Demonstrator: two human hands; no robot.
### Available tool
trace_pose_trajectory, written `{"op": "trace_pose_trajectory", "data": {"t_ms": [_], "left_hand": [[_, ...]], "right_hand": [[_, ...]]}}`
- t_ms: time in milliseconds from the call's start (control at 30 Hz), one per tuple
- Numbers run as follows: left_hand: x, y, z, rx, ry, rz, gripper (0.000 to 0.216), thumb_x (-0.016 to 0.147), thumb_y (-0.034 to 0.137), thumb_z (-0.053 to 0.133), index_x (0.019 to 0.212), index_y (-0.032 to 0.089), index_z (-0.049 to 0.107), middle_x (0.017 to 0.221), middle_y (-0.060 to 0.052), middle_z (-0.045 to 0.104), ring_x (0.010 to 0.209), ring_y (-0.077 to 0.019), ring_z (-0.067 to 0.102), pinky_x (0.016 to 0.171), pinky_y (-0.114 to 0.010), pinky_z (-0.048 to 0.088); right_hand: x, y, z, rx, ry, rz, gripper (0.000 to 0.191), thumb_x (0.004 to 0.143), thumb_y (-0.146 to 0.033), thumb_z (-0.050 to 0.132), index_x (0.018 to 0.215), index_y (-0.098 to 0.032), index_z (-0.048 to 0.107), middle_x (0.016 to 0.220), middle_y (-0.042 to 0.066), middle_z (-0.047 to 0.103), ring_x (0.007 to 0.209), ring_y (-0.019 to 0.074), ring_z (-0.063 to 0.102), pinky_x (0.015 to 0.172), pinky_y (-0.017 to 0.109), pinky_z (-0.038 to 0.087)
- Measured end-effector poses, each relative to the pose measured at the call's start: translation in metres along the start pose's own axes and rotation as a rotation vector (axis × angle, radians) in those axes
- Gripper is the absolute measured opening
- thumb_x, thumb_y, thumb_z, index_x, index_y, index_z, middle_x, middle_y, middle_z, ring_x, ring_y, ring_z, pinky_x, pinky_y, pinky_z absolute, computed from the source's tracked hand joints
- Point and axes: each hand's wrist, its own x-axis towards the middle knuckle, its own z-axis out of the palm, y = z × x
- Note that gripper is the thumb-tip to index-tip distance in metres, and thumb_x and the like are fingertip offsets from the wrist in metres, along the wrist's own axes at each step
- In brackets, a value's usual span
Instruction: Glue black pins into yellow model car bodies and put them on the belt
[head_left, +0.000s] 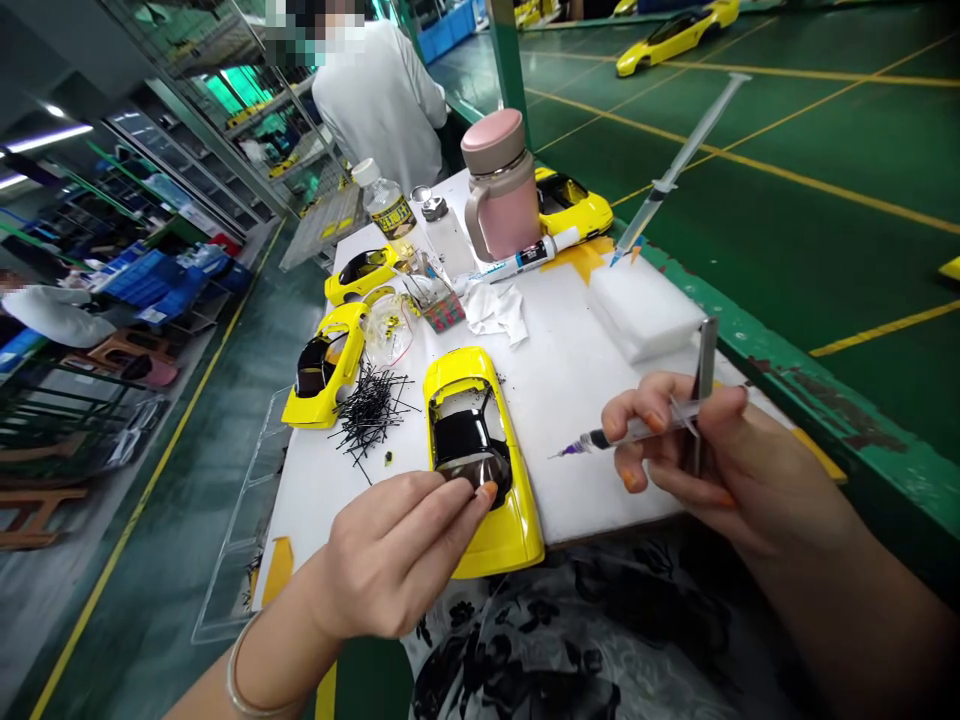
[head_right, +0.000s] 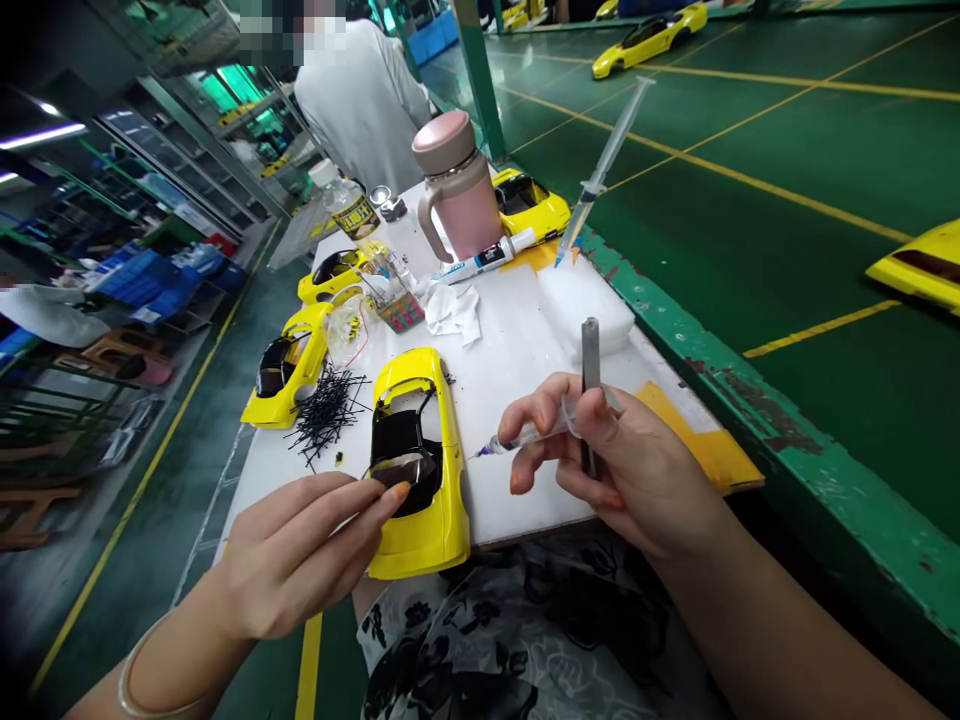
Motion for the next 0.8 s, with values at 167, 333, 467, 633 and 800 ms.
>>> {"op": "trace_pose_trajectory", "data": {"t_ms": [167,333,467,633,800], "left_hand": [[-0.008,-0.004,-0.004,0.014,0.085,-0.065,0.03,0.084,0.013,0.082,0.111,0.005,0.073,0.095,-0.012,0.074,0.09,-0.0216,0.067,0.074,-0.032,0.061],[-0.015,-0.011,0.004,0.066,-0.006,-0.104,0.05,0.084,0.023,0.085,0.125,0.002,0.067,0.101,-0.015,0.073,0.093,-0.0243,0.067,0.081,-0.036,0.061],[-0.012,-0.013,0.009,0.064,-0.052,-0.11,0.048,0.09,0.026,0.079,0.13,0.003,0.064,0.105,-0.015,0.072,0.097,-0.0253,0.066,0.085,-0.038,0.062],[-0.004,-0.018,0.003,0.018,-0.148,-0.091,0.042,0.096,0.023,0.069,0.134,0.008,0.06,0.11,-0.013,0.073,0.1,-0.0248,0.066,0.087,-0.04,0.062],[0.003,-0.022,-0.002,-0.029,-0.269,-0.114,0.042,0.096,0.022,0.066,0.134,0.006,0.059,0.11,-0.015,0.072,0.103,-0.0282,0.065,0.087,-0.045,0.062]], "right_hand": [[-0.002,0.001,0.003,-0.021,0.039,-0.02,0.043,0.083,-0.067,0.077,0.083,-0.024,0.069,0.088,0.004,0.067,0.046,0.0079,0.052,0.033,0.02,0.008],[-0.005,0.0,0.008,-0.004,0.09,-0.05,0.062,0.064,-0.085,0.078,0.077,-0.025,0.068,0.084,0.007,0.063,0.055,0.0157,0.056,0.03,0.023,0.007],[-0.007,0.0,0.017,-0.063,0.081,-0.03,0.071,0.063,-0.095,0.068,0.071,-0.024,0.066,0.081,0.007,0.06,0.053,0.0165,0.053,0.033,0.027,0.014],[-0.015,0.005,0.019,-0.128,0.102,-0.067,0.068,0.076,-0.092,0.059,0.07,-0.024,0.062,0.078,0.006,0.061,0.042,0.0137,0.05,0.037,0.032,0.029],[-0.028,0.007,0.015,0.008,0.097,0.041,0.064,0.074,-0.089,0.065,0.071,-0.026,0.056,0.068,0.0,0.055,0.027,0.0119,0.044,0.026,0.027,0.008]]}}
